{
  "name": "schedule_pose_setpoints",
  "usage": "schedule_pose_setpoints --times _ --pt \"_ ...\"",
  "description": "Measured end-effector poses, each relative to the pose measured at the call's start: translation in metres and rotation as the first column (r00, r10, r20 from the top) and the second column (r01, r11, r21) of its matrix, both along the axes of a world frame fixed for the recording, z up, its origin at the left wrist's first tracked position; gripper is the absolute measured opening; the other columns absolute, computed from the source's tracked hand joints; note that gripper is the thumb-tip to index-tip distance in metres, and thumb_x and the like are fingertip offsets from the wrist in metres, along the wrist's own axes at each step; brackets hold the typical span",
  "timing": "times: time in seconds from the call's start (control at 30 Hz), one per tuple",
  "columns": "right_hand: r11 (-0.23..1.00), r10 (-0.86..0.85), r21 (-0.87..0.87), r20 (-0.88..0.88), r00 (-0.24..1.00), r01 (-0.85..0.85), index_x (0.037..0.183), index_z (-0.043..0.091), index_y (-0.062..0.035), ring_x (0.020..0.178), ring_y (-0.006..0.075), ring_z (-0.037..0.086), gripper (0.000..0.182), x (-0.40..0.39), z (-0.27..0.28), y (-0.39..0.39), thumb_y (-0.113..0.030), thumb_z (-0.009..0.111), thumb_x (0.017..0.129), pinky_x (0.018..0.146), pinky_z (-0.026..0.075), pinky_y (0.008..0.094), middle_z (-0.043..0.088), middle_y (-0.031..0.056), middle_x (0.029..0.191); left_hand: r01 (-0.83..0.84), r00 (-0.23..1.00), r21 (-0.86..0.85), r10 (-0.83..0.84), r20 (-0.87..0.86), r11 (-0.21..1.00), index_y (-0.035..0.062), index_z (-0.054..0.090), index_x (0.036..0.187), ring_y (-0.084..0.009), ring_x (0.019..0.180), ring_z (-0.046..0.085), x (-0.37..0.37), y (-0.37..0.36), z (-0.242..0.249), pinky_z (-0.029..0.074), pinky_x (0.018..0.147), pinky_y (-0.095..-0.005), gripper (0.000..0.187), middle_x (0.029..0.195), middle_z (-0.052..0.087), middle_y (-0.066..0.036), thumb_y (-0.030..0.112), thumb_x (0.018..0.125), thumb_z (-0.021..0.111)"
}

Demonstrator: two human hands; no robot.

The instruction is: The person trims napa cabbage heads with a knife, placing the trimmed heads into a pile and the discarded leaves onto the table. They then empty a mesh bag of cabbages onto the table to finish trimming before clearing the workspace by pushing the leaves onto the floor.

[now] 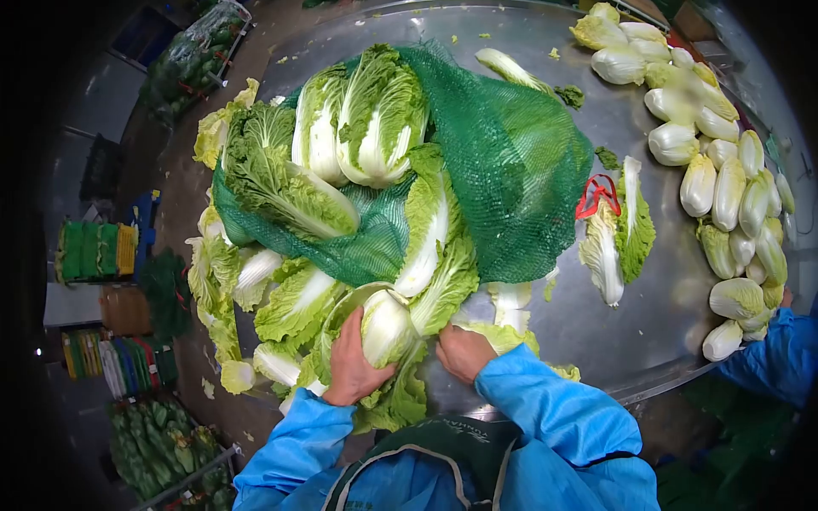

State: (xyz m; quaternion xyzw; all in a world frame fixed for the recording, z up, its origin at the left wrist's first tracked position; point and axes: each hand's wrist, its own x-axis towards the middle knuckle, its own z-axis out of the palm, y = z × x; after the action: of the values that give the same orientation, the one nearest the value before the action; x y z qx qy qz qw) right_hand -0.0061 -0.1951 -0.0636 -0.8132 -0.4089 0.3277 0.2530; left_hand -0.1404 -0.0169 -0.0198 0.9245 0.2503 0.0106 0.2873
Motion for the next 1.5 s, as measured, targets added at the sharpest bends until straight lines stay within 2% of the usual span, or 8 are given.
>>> schedule_pose_setpoints --times 0.3,0.57,0.67,0.77,0.93,1.17,1.4,1.5 --pt "0.972 0.042 0.233 -0.011 0.999 -0.038 0.111 0.057 -0.0047 0.099 0.0396 0.057 0.033 0.005 -0.049 0.029 -0.02 0.05 0.083 0.085 0.046 0.0438 0.059 0.0198 0.11 -0.045 0.998 -0.26 0.057 0.039 0.965 -0.0006 0.033 0.136 -0.0359 0.108 0.054 -0.013 0.034 -0.009 0.042 0.092 -0.0423 0.093 0.122 0.052 -0.02 0.024 0.058 0.077" --pt "0.937 -0.345 -0.228 -0.505 0.791 0.264 0.123 0.051 -0.0027 0.099 0.028 0.058 0.047 0.048 0.042 0.005 -0.02 0.061 0.079 0.086 0.048 0.0351 0.058 0.018 0.114 0.027 0.921 -0.931 0.372 -0.118 -0.363 0.0028 0.035 0.138 -0.0284 0.119 0.05 -0.055 0.066 0.028 0.039 0.101 -0.0422 0.074 0.129 0.05 -0.015 0.028 0.076 0.064" --pt "0.94 -0.164 0.233 -0.337 0.927 0.251 0.112 0.056 -0.0021 0.046 0.0133 0.051 0.035 0.049 0.045 -0.006 -0.02 0.061 0.082 0.039 0.042 0.027 0.061 0.0105 0.078 0.124 0.872 -0.904 0.48 -0.097 -0.408 0.0037 0.035 0.138 -0.0299 0.119 0.048 -0.04 0.044 0.058 0.039 0.102 -0.0447 0.066 0.13 0.049 -0.015 0.031 0.082 0.057" --pt "0.984 -0.119 -0.18 -0.705 0.699 -0.014 0.112 0.056 -0.0013 0.043 0.0071 0.048 0.037 0.069 0.119 -0.016 -0.024 0.06 0.084 0.038 0.039 0.0233 0.062 0.0093 0.081 0.164 0.822 -0.926 0.566 -0.063 -0.341 0.0045 0.035 0.137 -0.0314 0.12 0.047 -0.008 0.017 0.095 0.038 0.103 -0.0471 0.06 0.132 0.047 -0.015 0.034 0.088 0.05" --pt "0.824 -0.034 0.294 -0.827 0.561 0.484 0.129 0.044 0.0015 0.044 0.0053 0.047 0.058 0.064 0.15 -0.015 -0.03 0.061 0.084 0.037 0.037 0.0189 0.062 0.0053 0.084 0.363 0.856 -0.76 0.515 0.043 -0.539 0.0106 0.036 0.137 -0.0314 0.122 0.045 0.016 -0.009 0.076 0.035 0.104 -0.0544 0.049 0.133 0.046 -0.015 0.038 0.097 0.036" --pt "0.739 0.05 0.103 -0.994 0.098 0.665 0.102 0.052 -0.0022 0.038 0.0082 0.049 0.045 0.042 0.112 -0.006 -0.042 0.065 0.084 0.033 0.042 0.0222 0.055 0.0017 0.063 0.231 0.94 -0.84 0.335 0.063 -0.491 0.0086 0.039 0.136 -0.0297 0.124 0.044 0.052 -0.002 0.054 0.033 0.106 -0.0486 0.057 0.133 0.047 -0.014 0.041 0.091 0.046" --pt "0.593 -0.133 0.171 -0.943 0.306 0.787 0.102 0.052 -0.0004 0.035 0.0053 0.046 0.034 0.038 0.132 -0.034 -0.024 0.068 0.083 0.029 0.037 0.0202 0.058 0.003 0.065 0.214 0.915 -0.79 0.401 -0.043 -0.574 0.0086 0.044 0.133 -0.0299 0.122 0.046 0.063 -0.003 0.017 0.032 0.107 -0.0468 0.061 0.132 0.049 -0.013 0.044 0.085 0.055" --pt "0.74 -0.349 0.26 -0.639 0.685 0.62 0.121 0.047 0.0043 0.077 0.0194 0.061 0.053 0.058 0.136 -0.076 -0.021 0.07 0.08 0.066 0.05 0.0272 0.062 0.0165 0.096 0.215 0.841 -0.832 0.53 -0.108 -0.512 0.0129 0.047 0.13 -0.0332 0.115 0.051 0.069 0.01 -0.016 0.036 0.098 -0.0577 0.061 0.127 0.053 -0.013 0.046 0.08 0.061"
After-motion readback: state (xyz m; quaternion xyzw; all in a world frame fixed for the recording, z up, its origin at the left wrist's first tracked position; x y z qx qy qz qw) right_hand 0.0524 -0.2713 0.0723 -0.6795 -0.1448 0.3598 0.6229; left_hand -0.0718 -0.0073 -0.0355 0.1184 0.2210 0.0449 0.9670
